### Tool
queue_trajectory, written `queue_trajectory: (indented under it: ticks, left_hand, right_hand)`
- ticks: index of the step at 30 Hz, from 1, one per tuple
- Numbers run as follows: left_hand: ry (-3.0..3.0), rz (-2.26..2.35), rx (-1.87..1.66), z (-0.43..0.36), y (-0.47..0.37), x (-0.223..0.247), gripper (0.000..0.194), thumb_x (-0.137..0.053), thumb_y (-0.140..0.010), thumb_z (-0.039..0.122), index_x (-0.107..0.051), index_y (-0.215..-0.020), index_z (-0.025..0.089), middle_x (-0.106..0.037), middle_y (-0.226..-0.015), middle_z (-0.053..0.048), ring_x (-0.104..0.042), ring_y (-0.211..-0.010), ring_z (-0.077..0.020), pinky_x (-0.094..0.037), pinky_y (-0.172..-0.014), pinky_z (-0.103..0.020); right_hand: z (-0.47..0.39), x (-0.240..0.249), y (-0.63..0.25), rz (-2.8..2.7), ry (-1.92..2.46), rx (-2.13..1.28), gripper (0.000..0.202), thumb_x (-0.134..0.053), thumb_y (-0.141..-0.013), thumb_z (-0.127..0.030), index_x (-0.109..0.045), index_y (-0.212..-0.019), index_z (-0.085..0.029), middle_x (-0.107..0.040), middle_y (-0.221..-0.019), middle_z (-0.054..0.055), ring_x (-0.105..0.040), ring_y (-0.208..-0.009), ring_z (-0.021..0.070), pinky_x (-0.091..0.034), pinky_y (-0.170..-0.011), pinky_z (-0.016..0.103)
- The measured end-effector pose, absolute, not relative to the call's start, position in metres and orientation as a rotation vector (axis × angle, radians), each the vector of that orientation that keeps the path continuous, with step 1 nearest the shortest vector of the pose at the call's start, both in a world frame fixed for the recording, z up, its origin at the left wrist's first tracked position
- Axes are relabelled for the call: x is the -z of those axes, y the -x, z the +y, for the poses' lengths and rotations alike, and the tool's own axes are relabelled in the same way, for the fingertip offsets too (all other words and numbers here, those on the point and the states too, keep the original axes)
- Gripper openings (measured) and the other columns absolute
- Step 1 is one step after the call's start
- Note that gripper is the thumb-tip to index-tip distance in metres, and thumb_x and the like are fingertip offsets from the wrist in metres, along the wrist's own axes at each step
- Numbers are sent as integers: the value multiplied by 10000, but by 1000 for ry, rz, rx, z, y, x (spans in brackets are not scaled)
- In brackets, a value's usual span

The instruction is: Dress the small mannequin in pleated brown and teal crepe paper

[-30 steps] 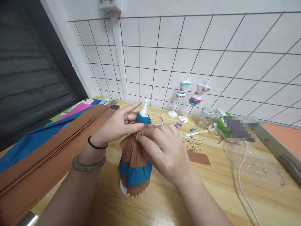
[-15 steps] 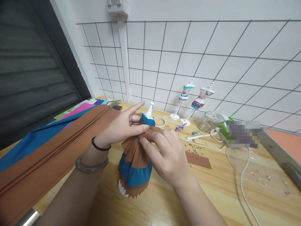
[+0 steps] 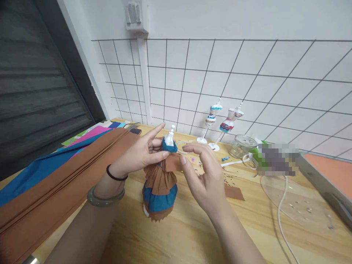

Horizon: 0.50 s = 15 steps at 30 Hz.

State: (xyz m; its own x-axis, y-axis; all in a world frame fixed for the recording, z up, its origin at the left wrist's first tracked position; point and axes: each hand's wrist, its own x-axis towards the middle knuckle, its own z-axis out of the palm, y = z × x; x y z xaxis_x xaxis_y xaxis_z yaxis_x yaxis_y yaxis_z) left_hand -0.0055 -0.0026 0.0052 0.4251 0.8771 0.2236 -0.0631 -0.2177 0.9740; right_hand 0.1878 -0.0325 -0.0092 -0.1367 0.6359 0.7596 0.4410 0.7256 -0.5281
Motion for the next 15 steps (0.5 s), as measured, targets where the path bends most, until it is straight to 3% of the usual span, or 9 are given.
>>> queue_trajectory:
  ticks: [2, 6, 9, 12, 15]
  left_hand:
    - [-1533, 721, -1001, -3, 6, -4, 955, -672, -775, 235, -24, -1477, 229, -684, -1069, -79, -612, -989, -188, -420, -932, -391]
    - [-1498, 653, -963, 0, 6, 0, 924, -669, -779, 208, -66, -1477, 245, -590, -1270, -125, -569, -1130, -222, -400, -991, -405]
    - [-1499, 584, -968, 3, 7, 2, 759, -679, -772, 190, -298, -1426, 245, -494, -1378, -128, -514, -1214, -240, -401, -1014, -374]
    - [-1543, 557, -979, 6, 7, 4, 562, -683, -771, 188, -495, -1300, 228, -486, -1387, -112, -504, -1227, -249, -388, -1041, -375]
    - [-1575, 579, -964, 6, 9, 4, 533, -668, -790, 199, -501, -1296, 221, -488, -1384, -119, -502, -1229, -257, -389, -1046, -399]
  right_hand:
    - [-29, 8, -191, -1749, 1010, -508, 158, -550, -876, -344, -601, -970, -228, -637, -999, 62, -587, -979, 228, -461, -842, 373]
    - [-28, 3, -194, -1730, 1126, -946, 288, -572, -840, -479, -604, -814, -194, -606, -756, 12, -573, -668, 143, -467, -584, 251]
    - [-30, 1, -191, -1697, 1089, -1124, 293, -603, -821, -468, -569, -744, -187, -518, -604, -31, -474, -521, 98, -404, -482, 222]
    - [-31, 3, -188, -1688, 969, -1158, 264, -636, -804, -422, -542, -714, -192, -512, -617, -35, -497, -569, 108, -440, -546, 243]
    - [-30, 6, -185, -1757, 887, -1054, 231, -630, -811, -368, -535, -693, -193, -562, -715, -2, -549, -710, 145, -467, -685, 302]
